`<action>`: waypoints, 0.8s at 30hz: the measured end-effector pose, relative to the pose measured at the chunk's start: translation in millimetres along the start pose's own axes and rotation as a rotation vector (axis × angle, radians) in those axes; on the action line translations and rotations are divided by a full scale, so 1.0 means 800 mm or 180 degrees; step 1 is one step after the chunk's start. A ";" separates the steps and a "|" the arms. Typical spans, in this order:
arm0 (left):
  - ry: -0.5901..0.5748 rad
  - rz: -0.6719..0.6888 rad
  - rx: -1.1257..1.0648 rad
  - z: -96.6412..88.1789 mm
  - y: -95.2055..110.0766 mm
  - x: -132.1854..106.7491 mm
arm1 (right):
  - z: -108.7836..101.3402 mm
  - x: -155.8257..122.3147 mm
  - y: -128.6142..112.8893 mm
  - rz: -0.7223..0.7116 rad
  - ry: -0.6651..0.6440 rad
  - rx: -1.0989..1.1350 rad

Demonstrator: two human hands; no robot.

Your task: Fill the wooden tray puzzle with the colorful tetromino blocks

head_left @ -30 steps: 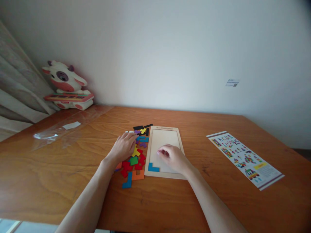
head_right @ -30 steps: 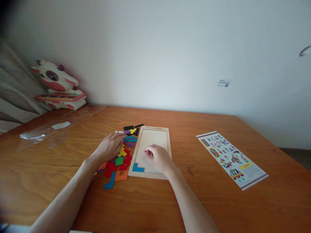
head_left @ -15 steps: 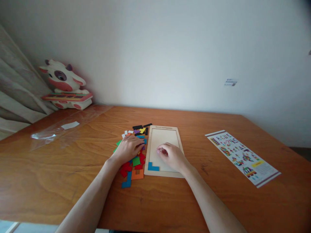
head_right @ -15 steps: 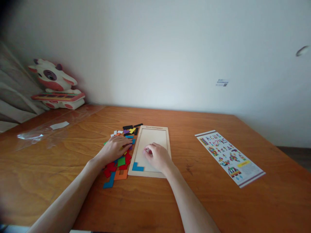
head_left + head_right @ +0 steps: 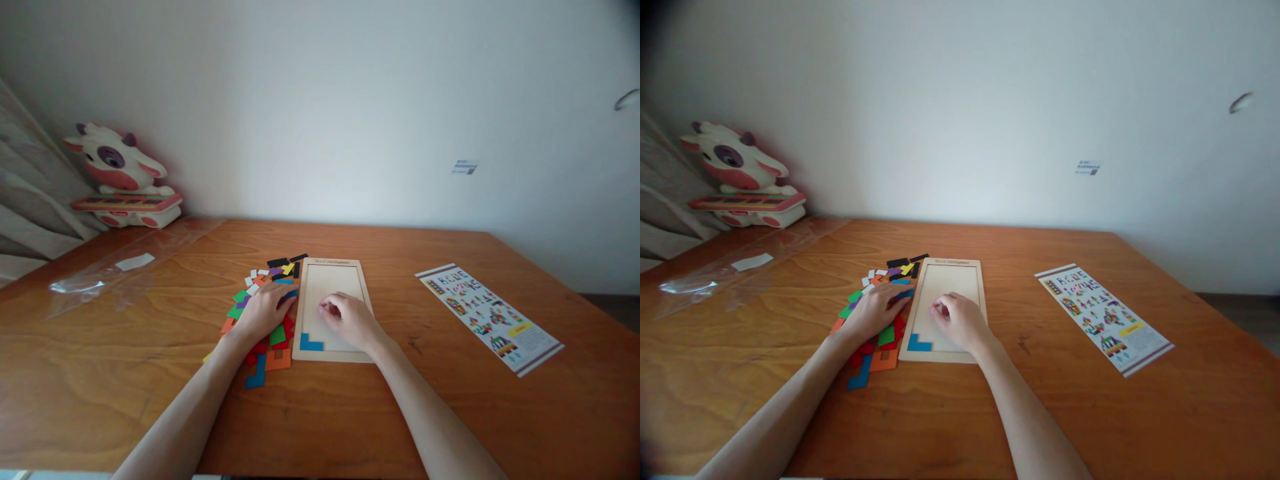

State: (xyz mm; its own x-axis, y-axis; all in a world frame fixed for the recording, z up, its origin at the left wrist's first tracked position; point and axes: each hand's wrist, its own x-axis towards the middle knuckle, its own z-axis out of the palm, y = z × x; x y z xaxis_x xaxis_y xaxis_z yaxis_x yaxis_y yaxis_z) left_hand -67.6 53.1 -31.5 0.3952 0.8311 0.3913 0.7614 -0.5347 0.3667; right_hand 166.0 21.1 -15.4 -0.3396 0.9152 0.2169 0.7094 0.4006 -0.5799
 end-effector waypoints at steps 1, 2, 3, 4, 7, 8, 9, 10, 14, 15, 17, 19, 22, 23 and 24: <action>0.0023 -0.0029 0.0008 0.000 0.000 0.000 | 0.000 0.000 0.000 -0.0008 -0.0010 0.0005; 0.0043 -0.0052 0.0010 0.001 0.000 0.001 | 0.000 0.000 0.000 -0.0022 -0.0016 0.0013; 0.0052 -0.0075 0.0008 0.002 0.000 0.001 | 0.000 0.000 0.000 -0.0042 -0.0019 0.0026; 0.0055 -0.0104 0.0007 0.002 0.001 0.002 | 0.001 0.000 0.000 -0.0064 -0.0016 0.0038; 0.0030 -0.0201 0.0014 0.001 0.002 0.003 | 0.003 0.000 0.003 -0.0102 -0.0002 0.0068; 0.0014 -0.0228 0.0018 0.001 0.003 0.003 | 0.004 0.000 0.004 -0.0098 -0.0004 0.0079; 0.0005 -0.0246 0.0023 0.000 0.003 0.003 | 0.004 0.000 0.004 -0.0088 -0.0008 0.0087; 0.0004 -0.0247 0.0030 -0.001 0.004 0.003 | 0.004 0.000 0.005 -0.0078 -0.0009 0.0095; 0.0060 -0.0099 0.0104 0.001 0.008 0.002 | 0.002 0.000 0.001 -0.0091 0.0010 0.0072; 0.0069 -0.0068 0.0140 0.002 0.009 0.002 | 0.001 0.000 0.000 -0.0085 0.0015 0.0048; 0.0080 -0.0053 0.0210 0.004 0.009 0.002 | -0.001 0.001 -0.003 -0.0045 0.0018 -0.0005; 0.0079 -0.0050 0.0239 0.005 0.006 0.002 | -0.002 0.002 -0.004 -0.0006 0.0022 -0.0022; 0.0065 0.0004 0.0198 0.006 0.000 0.002 | -0.003 0.003 -0.001 0.0024 0.0011 0.0040; 0.0064 0.0023 0.0181 0.006 -0.002 0.002 | -0.004 0.003 0.001 0.0032 0.0006 0.0070; 0.0067 0.0037 0.0168 0.006 -0.004 0.002 | -0.004 0.003 0.003 0.0040 -0.0004 0.0094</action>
State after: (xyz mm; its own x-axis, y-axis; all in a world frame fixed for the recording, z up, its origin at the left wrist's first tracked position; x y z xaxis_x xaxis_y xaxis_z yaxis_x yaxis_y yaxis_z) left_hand -67.0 56.8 -36.0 0.3937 0.8212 0.4130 0.7831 -0.5349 0.3173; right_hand 169.2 24.6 -13.7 -0.3316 0.9201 0.2084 0.6950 0.3876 -0.6055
